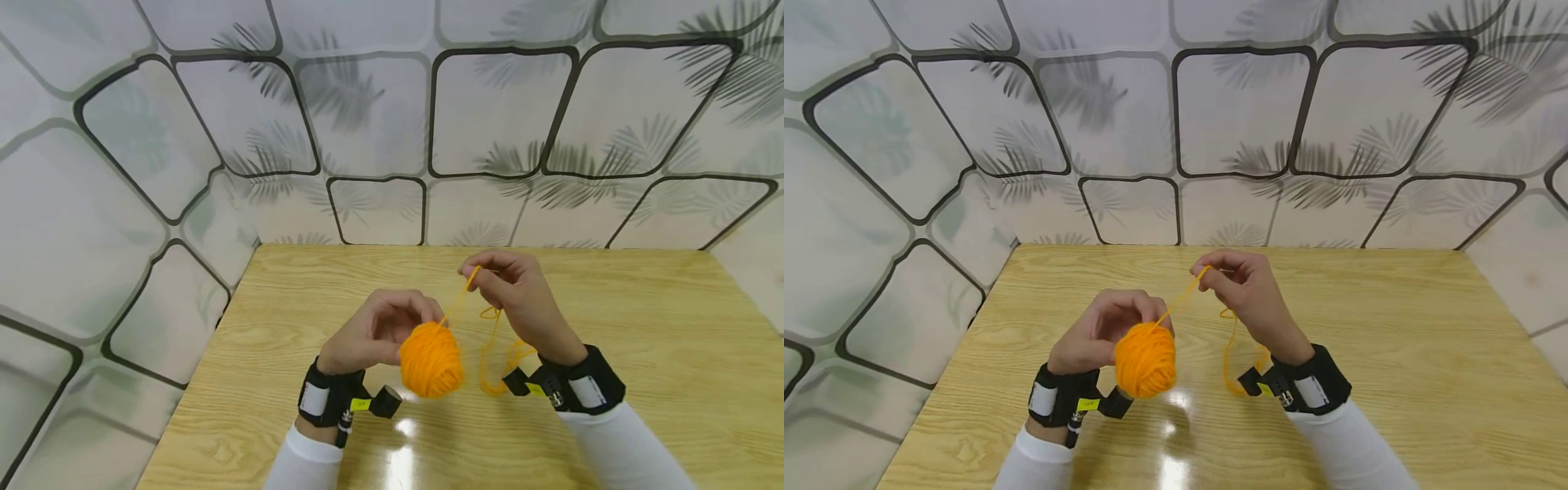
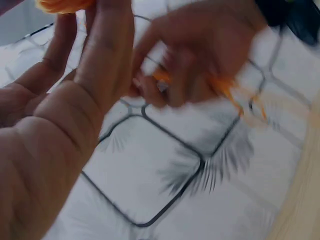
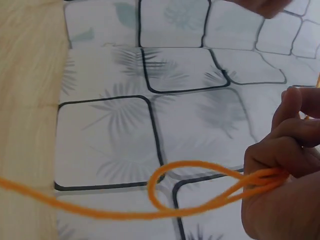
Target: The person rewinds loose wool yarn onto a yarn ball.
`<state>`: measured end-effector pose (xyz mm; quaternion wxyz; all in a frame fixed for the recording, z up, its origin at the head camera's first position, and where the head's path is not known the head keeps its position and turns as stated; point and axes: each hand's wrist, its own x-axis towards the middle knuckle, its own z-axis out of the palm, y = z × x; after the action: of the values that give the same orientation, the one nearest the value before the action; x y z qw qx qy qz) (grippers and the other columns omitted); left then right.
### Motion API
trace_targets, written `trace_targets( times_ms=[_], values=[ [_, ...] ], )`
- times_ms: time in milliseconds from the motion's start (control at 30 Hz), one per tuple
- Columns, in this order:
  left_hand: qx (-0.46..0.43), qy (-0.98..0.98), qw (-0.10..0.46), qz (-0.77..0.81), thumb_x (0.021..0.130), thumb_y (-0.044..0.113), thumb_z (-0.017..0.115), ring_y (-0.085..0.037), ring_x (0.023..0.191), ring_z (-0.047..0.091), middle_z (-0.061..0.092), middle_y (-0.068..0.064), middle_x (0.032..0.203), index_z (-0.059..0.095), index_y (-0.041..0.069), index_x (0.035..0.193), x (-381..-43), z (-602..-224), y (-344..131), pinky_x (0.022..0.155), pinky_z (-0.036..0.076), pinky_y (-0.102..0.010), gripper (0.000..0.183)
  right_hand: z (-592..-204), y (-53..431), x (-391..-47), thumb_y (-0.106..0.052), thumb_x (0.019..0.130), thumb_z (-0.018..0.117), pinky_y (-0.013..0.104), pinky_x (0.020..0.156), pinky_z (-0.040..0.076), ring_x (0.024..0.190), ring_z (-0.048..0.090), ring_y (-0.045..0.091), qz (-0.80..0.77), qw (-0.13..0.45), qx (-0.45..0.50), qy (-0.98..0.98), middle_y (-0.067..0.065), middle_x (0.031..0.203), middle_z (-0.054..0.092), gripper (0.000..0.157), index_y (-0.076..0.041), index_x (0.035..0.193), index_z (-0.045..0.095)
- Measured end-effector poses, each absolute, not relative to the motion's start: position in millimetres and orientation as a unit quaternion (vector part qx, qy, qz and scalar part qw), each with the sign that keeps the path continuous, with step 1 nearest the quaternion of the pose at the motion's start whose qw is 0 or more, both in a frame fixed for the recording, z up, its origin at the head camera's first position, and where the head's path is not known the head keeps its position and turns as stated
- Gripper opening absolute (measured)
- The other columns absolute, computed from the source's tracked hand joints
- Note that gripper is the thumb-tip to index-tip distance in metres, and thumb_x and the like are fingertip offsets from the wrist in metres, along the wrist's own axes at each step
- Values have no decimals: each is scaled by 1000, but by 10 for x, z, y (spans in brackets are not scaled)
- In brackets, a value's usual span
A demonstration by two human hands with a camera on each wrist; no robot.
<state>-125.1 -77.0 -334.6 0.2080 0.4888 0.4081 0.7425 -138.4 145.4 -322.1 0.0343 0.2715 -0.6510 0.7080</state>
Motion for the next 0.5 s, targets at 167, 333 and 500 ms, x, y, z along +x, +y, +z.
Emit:
trace_targets(
  times_ms=[167, 333, 500],
  values=[
    [462, 268, 173, 827, 86, 23, 56, -19, 96, 48, 54, -5, 106, 55, 8, 112, -1289, -3327, -757, 84, 41, -29, 30, -3468, 1330, -1277, -2, 90, 53, 32, 41, 29, 47, 33, 13, 691, 30, 302, -657, 9, 76, 57, 11, 3, 95, 61],
    [333, 132, 127, 925, 88, 18, 47, -25, 103, 53, 55, -11, 110, 55, 1, 117, -1339, -3340, -801, 92, 41, -26, 35, -3590, 1193, -1101, 4, 86, 55, 30, 43, 38, 54, 45, 12, 662, 106, 307, -676, 6, 75, 57, 15, -6, 93, 64],
    [169, 130, 35, 976, 90, 12, 46, -25, 102, 55, 52, -13, 114, 48, 0, 123, -1391, -3358, -809, 100, 36, -31, 36, -3541, 1109, -952, 13, 80, 56, 19, 38, 28, 49, 34, 2, 628, 227, 324, -670, 2, 72, 54, 25, -5, 95, 65]
  ],
)
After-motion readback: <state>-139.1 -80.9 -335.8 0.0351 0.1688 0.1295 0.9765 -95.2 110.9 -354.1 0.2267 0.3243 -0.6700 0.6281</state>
